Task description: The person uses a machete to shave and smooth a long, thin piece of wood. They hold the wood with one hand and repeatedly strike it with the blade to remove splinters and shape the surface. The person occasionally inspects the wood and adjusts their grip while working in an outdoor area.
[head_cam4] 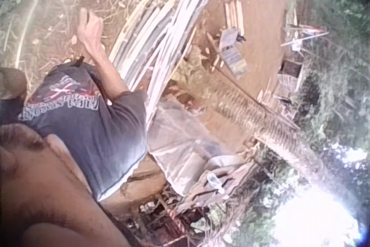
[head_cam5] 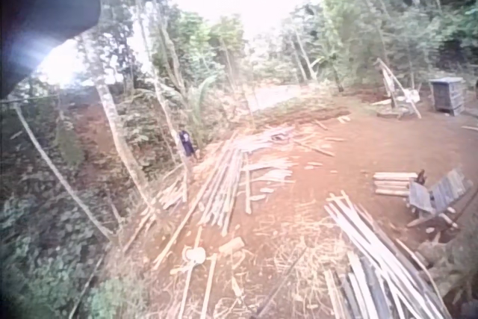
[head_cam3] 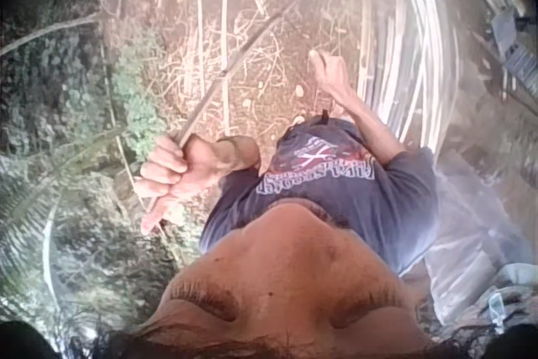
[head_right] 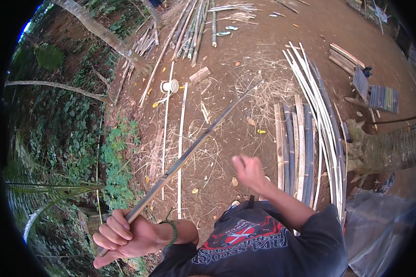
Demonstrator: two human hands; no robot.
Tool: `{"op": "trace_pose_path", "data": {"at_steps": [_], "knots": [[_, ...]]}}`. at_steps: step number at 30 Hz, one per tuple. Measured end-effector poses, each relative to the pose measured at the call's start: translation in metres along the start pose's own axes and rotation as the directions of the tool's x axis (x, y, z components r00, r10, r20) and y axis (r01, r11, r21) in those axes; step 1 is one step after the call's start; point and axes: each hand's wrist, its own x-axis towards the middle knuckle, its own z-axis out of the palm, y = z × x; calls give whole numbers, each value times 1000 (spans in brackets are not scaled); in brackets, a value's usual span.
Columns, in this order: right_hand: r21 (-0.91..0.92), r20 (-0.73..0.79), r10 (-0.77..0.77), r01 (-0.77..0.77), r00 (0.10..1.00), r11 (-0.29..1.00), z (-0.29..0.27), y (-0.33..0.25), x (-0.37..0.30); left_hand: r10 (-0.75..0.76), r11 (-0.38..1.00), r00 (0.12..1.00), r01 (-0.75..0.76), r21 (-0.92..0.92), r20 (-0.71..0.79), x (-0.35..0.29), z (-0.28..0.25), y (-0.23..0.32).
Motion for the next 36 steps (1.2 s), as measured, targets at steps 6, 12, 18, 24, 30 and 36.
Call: {"op": "trace_pose_path", "data": {"at_steps": [6, 12, 18, 24, 30, 36], "knots": [[18, 61, -107, 106, 992, 994, -18, -35, -12, -34, 998, 998, 37, -56, 54, -3, 14, -3], [5, -5, 4, -4, 1000, 1000, -18, 30, 17, -22, 1000, 999, 21, 13, 49, -1, 21, -3], [-90, -28, 163, -165, 986, 982, -29, 49, 25, -56, 996, 992, 64, -61, 116, -7, 24, 1], [29, 49, -64, 63, 997, 998, -20, 55, 21, -53, 998, 995, 54, -17, 86, -5, 24, 0], [-346, -284, 308, -397, 908, 850, -52, 223, 92, -59, 998, 998, 59, 1, 15, -3, 15, 4], [-12, -199, 271, -279, 942, 960, -16, 134, 7, -151, 984, 962, 167, -55, 228, 16, -9, -3]]}}
